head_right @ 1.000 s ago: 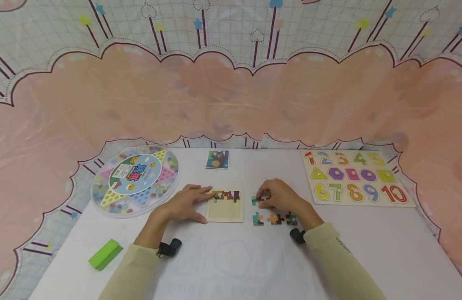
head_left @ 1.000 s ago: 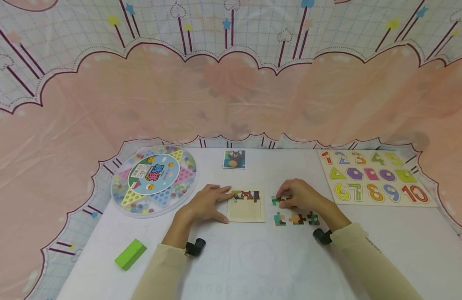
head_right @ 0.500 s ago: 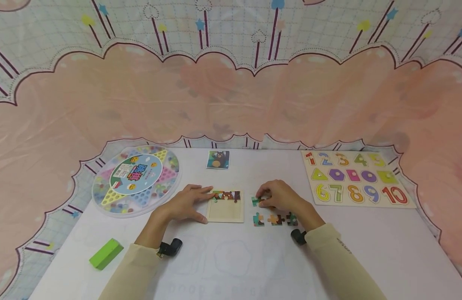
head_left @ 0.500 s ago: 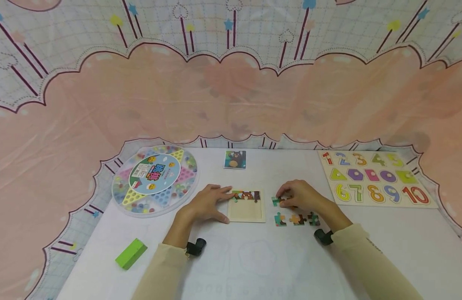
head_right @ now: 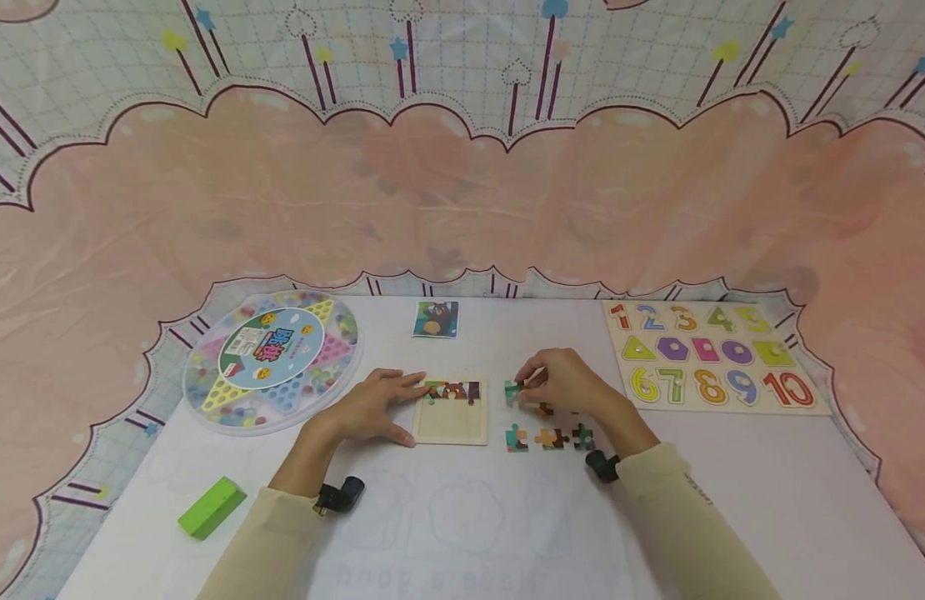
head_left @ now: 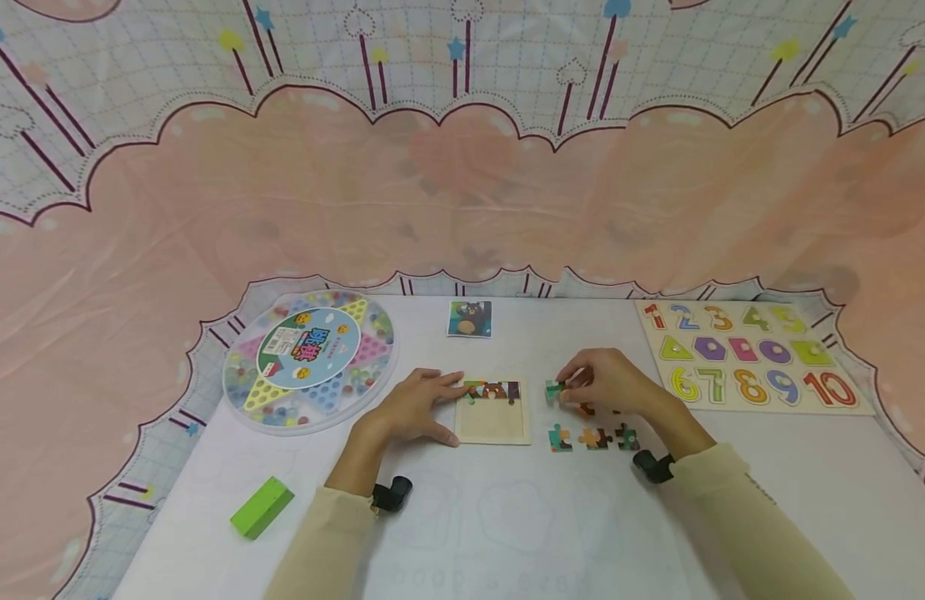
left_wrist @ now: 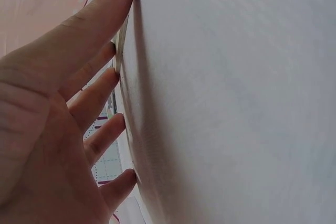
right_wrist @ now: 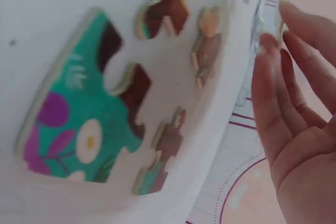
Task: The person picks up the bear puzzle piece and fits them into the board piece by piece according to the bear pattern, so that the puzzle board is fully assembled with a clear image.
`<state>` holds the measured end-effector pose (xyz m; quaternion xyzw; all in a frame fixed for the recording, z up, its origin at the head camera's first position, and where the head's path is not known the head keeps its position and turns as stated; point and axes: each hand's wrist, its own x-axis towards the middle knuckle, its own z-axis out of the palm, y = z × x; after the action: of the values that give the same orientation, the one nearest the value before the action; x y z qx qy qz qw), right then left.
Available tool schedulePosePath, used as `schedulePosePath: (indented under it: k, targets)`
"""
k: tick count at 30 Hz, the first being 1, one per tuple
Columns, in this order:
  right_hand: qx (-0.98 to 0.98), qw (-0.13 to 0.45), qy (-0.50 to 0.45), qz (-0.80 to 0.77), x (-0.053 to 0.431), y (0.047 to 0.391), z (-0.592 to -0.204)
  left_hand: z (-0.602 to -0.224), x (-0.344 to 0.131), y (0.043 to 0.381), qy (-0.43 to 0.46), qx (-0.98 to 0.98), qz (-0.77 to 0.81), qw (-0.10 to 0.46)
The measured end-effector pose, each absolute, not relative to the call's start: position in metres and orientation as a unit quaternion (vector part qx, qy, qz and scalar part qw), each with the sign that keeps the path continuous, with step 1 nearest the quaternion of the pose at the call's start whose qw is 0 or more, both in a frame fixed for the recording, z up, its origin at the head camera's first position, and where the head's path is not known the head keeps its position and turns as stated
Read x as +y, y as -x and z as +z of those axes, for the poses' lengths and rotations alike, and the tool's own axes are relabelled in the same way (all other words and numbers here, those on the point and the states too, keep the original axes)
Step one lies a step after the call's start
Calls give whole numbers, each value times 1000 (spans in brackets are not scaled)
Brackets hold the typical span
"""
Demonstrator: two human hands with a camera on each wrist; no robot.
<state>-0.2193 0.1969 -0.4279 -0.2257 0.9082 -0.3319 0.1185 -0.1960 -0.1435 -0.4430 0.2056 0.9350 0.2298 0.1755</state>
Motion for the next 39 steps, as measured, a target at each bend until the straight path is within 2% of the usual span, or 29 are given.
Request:
schedulePosePath:
  k: [10,22,30,39]
  targets:
    - [884,136,235,-380,185,221,-434,-443,-144,195,-209,934,232,177]
    - [875,162,223,-397,131,216,-441,-444,-148,198,-192,937,228,181]
    - [863,150,270,-399,99,218,-443,-443,-147,199,-194,936,231,183]
    - [865,150,255,-407,81,215,-446,-444,-147,198,-193,935,238,177]
